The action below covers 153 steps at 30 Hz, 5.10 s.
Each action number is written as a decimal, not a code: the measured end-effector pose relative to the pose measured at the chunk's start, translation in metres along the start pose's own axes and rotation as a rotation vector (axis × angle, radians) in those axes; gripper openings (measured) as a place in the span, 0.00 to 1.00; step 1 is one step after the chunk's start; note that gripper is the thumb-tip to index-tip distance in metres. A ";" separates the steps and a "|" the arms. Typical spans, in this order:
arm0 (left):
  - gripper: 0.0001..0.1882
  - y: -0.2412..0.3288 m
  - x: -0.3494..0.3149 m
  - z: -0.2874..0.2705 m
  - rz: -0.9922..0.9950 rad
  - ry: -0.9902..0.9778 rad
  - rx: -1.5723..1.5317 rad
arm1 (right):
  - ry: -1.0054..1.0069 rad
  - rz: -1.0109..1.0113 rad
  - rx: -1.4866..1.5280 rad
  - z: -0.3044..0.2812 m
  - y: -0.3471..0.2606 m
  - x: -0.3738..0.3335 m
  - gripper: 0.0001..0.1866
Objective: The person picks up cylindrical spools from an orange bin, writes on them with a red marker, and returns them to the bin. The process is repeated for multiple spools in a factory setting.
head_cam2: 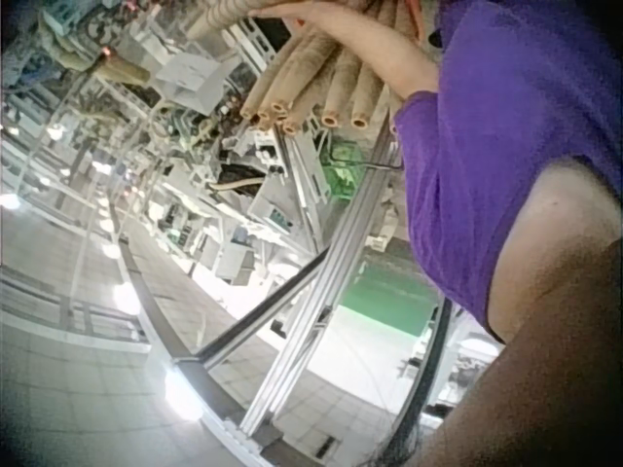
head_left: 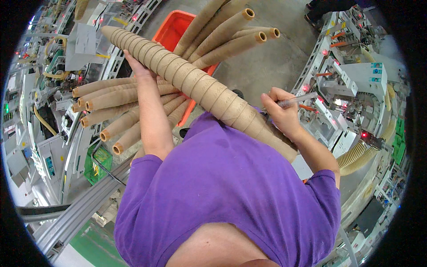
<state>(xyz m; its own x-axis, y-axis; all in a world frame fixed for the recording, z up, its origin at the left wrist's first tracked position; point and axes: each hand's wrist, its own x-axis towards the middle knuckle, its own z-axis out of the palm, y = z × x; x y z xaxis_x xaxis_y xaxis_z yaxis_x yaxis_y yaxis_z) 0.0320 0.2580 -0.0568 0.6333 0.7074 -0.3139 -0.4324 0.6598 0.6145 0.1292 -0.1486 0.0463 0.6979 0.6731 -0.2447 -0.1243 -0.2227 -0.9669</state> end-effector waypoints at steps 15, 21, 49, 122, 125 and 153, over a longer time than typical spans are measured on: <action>0.42 0.007 0.013 -0.016 -0.094 -0.072 -0.086 | -0.155 -0.103 -0.082 -0.005 0.000 -0.009 0.19; 0.42 0.007 0.014 -0.018 -0.058 -0.010 -0.038 | -0.105 -0.008 0.000 -0.003 0.000 -0.010 0.20; 0.47 0.004 -0.024 0.018 -0.003 -0.078 0.017 | 0.007 0.132 0.053 -0.003 0.008 -0.010 0.20; 0.37 -0.011 -0.028 0.044 -0.171 -0.377 -0.330 | -0.063 -0.109 0.102 0.019 -0.002 0.014 0.19; 0.38 -0.010 -0.029 0.043 -0.178 -0.403 -0.306 | 0.006 -0.003 0.112 0.021 -0.002 0.013 0.20; 0.38 -0.009 -0.032 0.044 -0.215 -0.452 -0.311 | -0.083 -0.255 -0.043 0.004 -0.003 -0.013 0.18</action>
<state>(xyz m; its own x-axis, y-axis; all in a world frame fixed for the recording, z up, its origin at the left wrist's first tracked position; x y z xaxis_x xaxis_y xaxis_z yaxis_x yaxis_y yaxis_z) 0.0439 0.2176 -0.0202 0.9089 0.4161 -0.0259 -0.3886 0.8681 0.3089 0.1175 -0.1536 0.0522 0.6427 0.7662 -0.0007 0.0796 -0.0677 -0.9945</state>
